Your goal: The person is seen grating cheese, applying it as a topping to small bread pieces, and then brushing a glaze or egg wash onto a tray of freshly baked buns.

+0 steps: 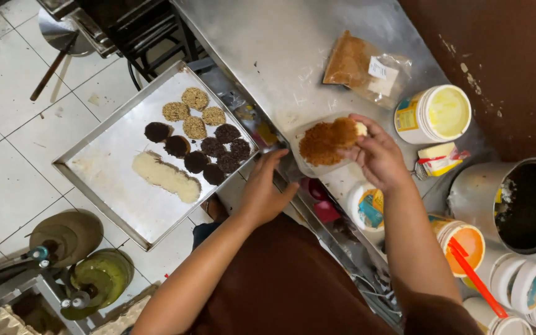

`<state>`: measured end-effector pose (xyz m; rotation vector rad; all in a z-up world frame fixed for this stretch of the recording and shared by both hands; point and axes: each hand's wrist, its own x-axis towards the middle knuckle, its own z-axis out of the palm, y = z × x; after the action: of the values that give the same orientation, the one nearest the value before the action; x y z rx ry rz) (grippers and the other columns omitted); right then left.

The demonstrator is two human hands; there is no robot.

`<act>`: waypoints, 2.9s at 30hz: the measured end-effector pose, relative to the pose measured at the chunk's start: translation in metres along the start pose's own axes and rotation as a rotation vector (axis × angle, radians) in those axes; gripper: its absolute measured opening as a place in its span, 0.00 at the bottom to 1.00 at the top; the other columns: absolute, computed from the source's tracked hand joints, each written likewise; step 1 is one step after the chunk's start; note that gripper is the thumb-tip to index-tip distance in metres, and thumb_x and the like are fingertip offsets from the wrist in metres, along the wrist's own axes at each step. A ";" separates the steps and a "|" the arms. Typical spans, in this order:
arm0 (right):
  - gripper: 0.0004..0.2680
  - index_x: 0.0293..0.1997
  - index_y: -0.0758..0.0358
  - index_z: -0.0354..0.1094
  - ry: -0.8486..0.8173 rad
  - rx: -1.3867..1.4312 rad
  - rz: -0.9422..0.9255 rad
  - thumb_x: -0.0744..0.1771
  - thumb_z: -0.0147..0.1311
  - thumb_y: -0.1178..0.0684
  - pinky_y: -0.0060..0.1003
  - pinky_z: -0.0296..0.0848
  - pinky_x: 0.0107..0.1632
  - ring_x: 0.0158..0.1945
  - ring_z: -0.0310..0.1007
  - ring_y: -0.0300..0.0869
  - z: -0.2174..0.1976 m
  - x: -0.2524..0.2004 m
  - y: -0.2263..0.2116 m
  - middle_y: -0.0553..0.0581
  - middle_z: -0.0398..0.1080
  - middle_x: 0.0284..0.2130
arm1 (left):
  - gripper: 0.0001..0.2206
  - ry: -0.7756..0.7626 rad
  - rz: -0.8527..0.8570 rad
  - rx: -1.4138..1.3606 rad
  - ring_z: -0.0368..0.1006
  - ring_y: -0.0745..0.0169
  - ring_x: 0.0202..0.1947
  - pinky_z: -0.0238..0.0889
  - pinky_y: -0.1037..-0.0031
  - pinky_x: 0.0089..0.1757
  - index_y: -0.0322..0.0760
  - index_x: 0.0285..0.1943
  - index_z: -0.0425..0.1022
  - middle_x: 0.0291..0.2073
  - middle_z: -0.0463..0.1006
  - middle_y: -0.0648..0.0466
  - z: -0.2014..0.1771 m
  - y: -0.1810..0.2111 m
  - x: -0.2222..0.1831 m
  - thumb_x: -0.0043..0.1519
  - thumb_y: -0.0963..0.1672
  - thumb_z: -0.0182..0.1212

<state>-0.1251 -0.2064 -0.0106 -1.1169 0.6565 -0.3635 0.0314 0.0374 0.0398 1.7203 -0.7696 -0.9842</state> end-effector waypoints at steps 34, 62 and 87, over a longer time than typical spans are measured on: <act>0.16 0.57 0.74 0.59 -0.088 -0.276 0.337 0.63 0.42 0.64 0.48 0.69 0.49 0.51 0.69 0.56 0.252 0.003 0.024 0.70 0.67 0.49 | 0.28 0.783 -0.036 0.106 0.60 0.50 0.52 0.56 0.65 0.55 0.39 0.60 0.61 0.47 0.69 0.50 -0.241 -0.250 0.012 0.49 0.36 0.66; 0.08 0.43 0.61 0.69 0.267 -1.223 -0.691 0.62 0.52 0.61 0.34 0.68 0.40 0.34 0.70 0.40 0.057 0.316 -0.025 0.53 0.70 0.34 | 0.21 0.898 -0.005 0.017 0.64 0.57 0.43 0.59 0.73 0.44 0.29 0.55 0.60 0.47 0.64 0.46 -0.231 -0.268 0.016 0.50 0.33 0.50; 0.14 0.47 0.56 0.56 0.005 0.081 -0.292 0.60 0.53 0.63 0.29 0.65 0.36 0.39 0.66 0.39 0.021 0.227 -0.085 0.53 0.66 0.41 | 0.16 0.460 0.196 0.138 0.62 0.51 0.53 0.61 0.69 0.47 0.33 0.53 0.65 0.49 0.67 0.45 -0.046 -0.077 0.047 0.57 0.43 0.55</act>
<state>0.0653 -0.3577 0.0042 -1.1362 0.4787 -0.6373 0.0987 0.0426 -0.0359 1.8545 -0.6952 -0.3852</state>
